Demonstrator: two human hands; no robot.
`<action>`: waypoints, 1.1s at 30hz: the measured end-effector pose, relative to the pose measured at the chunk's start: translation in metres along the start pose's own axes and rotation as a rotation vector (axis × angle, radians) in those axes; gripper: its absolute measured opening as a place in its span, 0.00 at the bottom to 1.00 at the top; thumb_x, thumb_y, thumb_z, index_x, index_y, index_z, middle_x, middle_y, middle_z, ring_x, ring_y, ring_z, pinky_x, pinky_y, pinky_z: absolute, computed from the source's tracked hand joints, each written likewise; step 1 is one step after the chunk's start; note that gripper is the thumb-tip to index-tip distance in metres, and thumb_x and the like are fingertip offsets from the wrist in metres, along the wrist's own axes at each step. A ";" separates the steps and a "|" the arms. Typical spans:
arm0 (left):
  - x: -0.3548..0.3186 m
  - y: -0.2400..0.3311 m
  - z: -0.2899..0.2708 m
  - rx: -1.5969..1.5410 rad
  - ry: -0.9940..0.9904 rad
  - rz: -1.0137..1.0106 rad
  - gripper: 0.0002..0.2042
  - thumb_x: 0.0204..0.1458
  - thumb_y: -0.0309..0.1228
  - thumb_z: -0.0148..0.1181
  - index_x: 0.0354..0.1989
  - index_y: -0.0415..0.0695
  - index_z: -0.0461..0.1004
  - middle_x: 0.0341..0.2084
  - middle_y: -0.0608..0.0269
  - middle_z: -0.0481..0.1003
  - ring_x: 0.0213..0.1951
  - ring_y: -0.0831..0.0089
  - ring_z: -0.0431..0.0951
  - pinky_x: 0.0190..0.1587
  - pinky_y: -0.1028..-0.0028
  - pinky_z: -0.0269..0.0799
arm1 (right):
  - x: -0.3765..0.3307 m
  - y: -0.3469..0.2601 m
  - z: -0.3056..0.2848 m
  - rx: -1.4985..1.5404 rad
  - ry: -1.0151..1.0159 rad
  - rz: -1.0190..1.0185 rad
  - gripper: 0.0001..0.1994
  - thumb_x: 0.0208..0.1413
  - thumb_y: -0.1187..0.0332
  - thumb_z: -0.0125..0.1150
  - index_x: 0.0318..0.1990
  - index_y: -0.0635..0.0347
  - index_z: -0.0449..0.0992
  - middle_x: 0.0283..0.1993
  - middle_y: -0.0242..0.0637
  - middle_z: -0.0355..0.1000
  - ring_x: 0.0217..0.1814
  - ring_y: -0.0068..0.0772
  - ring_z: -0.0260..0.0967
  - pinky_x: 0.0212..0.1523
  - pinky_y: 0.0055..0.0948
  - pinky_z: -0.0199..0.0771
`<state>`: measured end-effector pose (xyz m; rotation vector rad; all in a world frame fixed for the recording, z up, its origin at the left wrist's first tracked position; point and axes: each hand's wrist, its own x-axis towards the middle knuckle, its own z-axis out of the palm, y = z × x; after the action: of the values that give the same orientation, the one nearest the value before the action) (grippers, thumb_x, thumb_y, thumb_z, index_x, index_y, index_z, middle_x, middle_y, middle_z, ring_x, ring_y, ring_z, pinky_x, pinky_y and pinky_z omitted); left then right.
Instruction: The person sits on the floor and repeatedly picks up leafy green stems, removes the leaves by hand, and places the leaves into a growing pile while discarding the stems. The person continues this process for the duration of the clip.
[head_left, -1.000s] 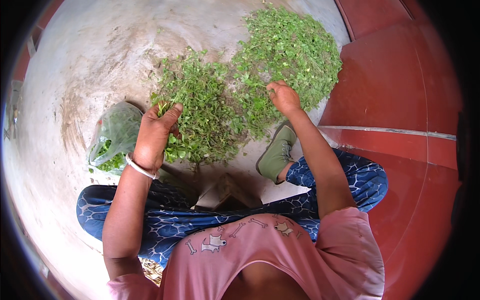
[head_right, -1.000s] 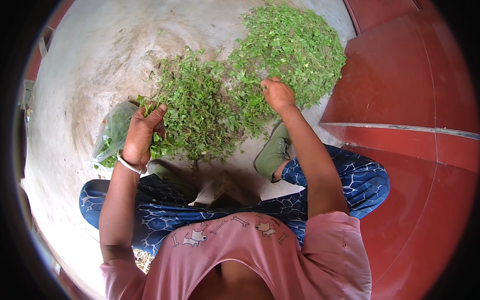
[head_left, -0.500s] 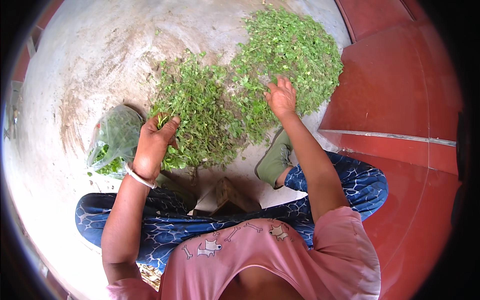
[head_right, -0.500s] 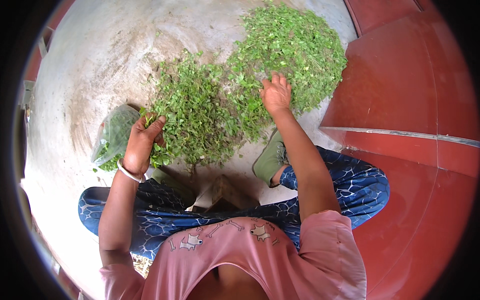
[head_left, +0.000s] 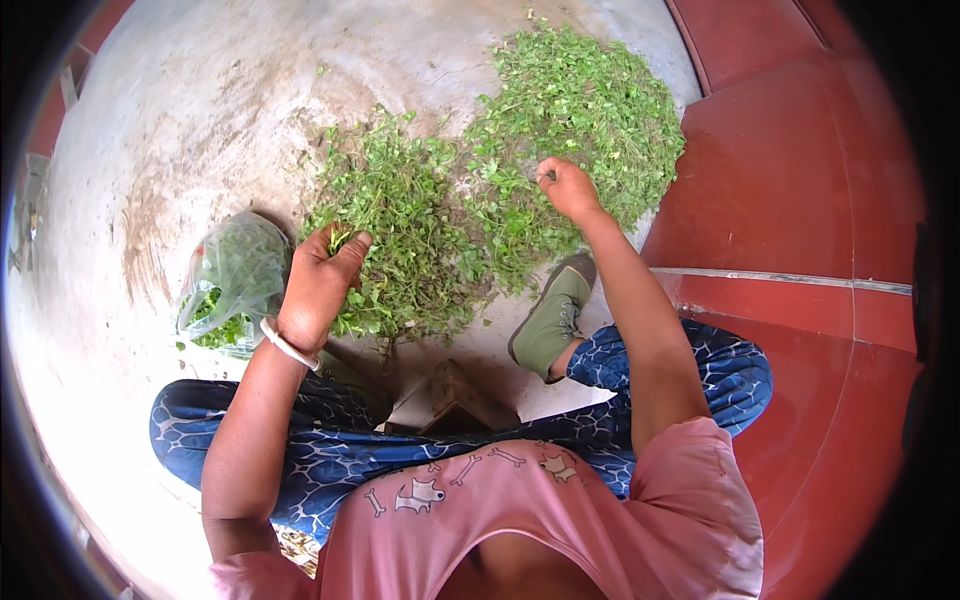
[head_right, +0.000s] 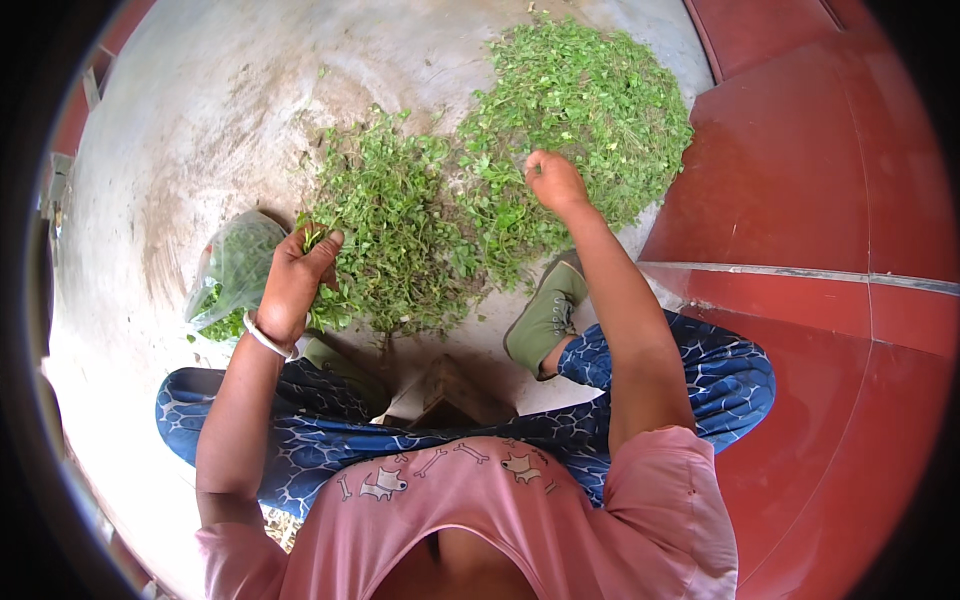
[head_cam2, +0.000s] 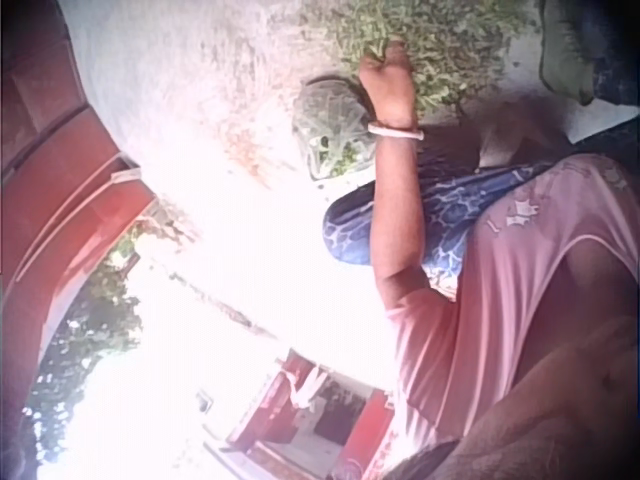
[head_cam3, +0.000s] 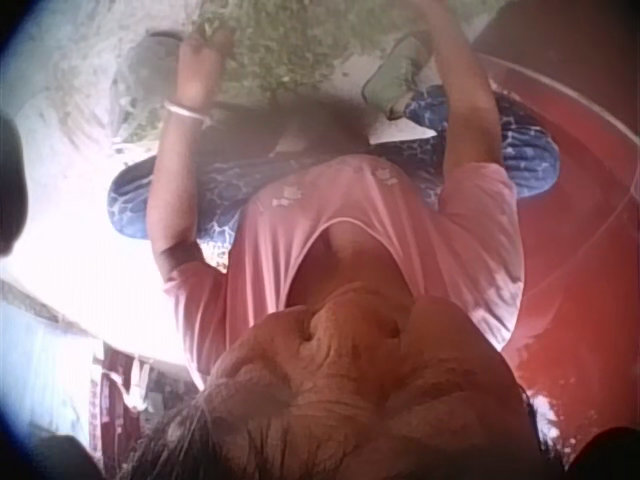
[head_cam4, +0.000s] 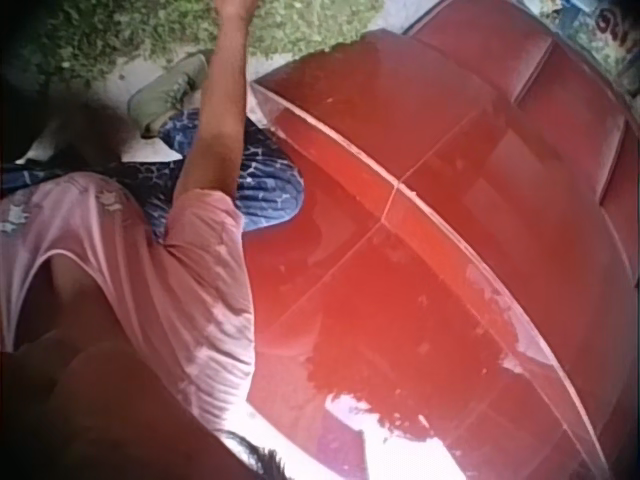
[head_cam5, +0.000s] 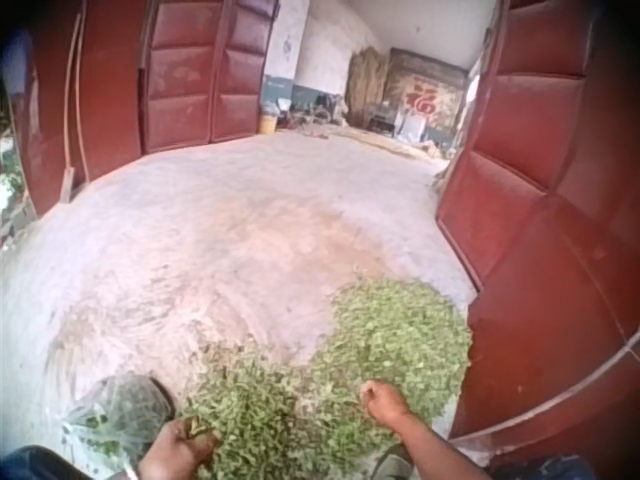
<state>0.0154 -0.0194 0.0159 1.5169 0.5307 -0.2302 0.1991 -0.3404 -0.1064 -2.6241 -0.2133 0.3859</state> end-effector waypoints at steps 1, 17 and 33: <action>-0.001 0.001 0.000 -0.015 -0.009 0.006 0.11 0.54 0.31 0.56 0.39 0.35 0.69 0.18 0.73 0.66 0.19 0.85 0.61 0.22 0.81 0.59 | -0.003 -0.003 0.002 -0.060 0.012 0.008 0.10 0.47 0.64 0.59 0.38 0.50 0.75 0.45 0.42 0.69 0.47 0.47 0.67 0.47 0.40 0.67; -0.011 -0.010 -0.011 0.044 0.026 0.032 0.07 0.54 0.30 0.55 0.31 0.39 0.70 0.16 0.74 0.63 0.20 0.85 0.59 0.22 0.79 0.56 | -0.006 0.000 0.043 -0.373 0.047 0.061 0.12 0.46 0.66 0.59 0.40 0.48 0.76 0.51 0.39 0.65 0.55 0.45 0.60 0.52 0.38 0.64; 0.005 -0.005 0.006 0.282 0.057 0.286 0.10 0.51 0.29 0.58 0.37 0.35 0.73 0.21 0.57 0.72 0.25 0.75 0.67 0.31 0.73 0.66 | -0.040 -0.092 -0.044 0.899 -0.347 0.021 0.05 0.57 0.68 0.52 0.36 0.57 0.71 0.34 0.32 0.74 0.30 0.17 0.69 0.28 0.17 0.66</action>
<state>0.0185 -0.0244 0.0088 1.8570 0.3290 -0.0401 0.1668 -0.2875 -0.0159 -1.6696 -0.0876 0.7403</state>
